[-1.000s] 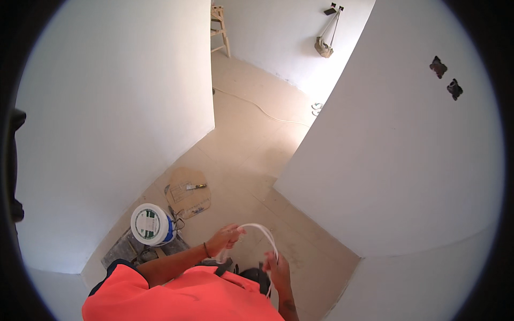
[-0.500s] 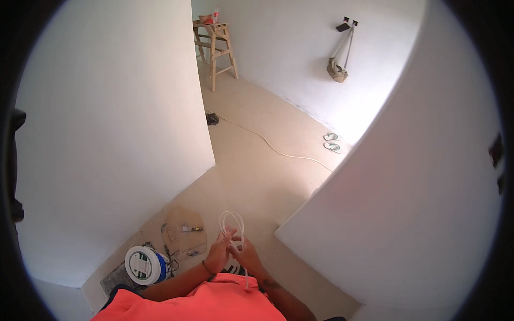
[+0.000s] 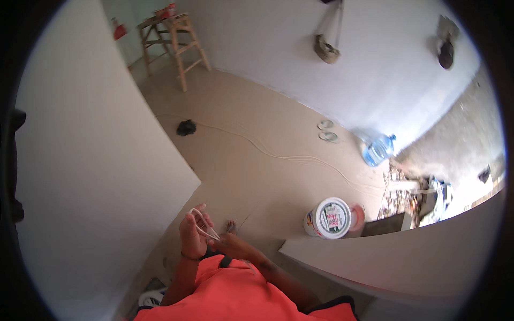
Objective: The person opens paint buckets, retrieves a stir stick, and stirs white paint in a bucket. They then pour some paint into a second bucket and continue stirring. The person also briefly handles a bag hanging on the wall.
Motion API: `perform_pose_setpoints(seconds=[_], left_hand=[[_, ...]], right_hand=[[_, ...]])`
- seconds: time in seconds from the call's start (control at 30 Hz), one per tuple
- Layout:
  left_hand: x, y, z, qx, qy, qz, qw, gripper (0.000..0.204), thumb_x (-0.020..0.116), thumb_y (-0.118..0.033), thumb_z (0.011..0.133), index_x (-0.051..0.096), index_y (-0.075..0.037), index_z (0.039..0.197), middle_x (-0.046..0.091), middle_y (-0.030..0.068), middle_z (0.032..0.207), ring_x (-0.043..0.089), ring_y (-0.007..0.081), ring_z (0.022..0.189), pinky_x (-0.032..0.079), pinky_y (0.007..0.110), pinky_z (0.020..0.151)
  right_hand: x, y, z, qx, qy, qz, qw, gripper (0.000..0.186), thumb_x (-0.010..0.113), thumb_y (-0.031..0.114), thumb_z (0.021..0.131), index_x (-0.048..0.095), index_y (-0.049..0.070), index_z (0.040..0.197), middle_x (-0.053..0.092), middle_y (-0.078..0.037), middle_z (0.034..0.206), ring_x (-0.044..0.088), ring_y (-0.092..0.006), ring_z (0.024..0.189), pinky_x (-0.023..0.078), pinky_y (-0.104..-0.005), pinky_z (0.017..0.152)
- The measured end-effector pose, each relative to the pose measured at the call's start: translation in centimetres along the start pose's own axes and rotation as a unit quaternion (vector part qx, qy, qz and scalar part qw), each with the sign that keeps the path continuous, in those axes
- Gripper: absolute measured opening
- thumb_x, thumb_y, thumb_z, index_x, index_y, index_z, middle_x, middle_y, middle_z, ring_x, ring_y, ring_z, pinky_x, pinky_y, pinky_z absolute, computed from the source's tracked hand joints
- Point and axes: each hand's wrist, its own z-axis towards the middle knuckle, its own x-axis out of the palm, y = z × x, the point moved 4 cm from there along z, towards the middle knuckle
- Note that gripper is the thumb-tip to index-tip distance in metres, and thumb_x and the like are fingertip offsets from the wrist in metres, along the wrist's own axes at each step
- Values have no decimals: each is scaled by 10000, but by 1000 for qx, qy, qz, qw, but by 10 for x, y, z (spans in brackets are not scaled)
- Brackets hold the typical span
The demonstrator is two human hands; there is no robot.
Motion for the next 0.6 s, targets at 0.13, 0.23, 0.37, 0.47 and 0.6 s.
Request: perform_pose_setpoints(seconds=[0.13,0.23,0.37,0.47,0.6], left_hand=[[45,3,109,-74,144,-65,985,797,623,-648,851,509,-7,1311,599,32,1019,600,160,953,509,331,893],[104,10,192,-143,211,-73,964,828,695,-582,837,441,1,1368,585,72,1166,596,203,1100,491,429,1028],[185,41,271,-195,306,-42,931,815,685,-512,883,378,27,1411,572,99,1206,583,231,1126,477,460,1036],[248,81,315,-195,351,-7,916,778,661,-479,913,365,29,1424,575,102,1194,588,238,1114,477,453,1019],[337,132,377,-205,344,58,914,657,659,-411,937,425,43,1351,609,92,1051,623,220,979,513,401,932]], right_hand=[[-88,17,28,18,-61,73,995,571,460,575,995,608,40,862,477,-3,645,466,-121,582,390,-306,530],[-169,30,38,25,-81,203,976,536,462,562,1002,592,61,861,385,49,578,389,-64,495,297,-271,437],[-269,23,33,-12,-159,213,964,536,457,557,1005,600,59,866,394,43,557,396,-75,463,307,-283,428],[-343,1,25,-23,-220,185,958,538,455,549,1007,605,56,854,397,39,550,406,-83,456,313,-291,426],[-445,-23,8,-14,-289,157,944,545,466,536,1004,625,50,817,417,30,593,429,-103,513,341,-309,467]])
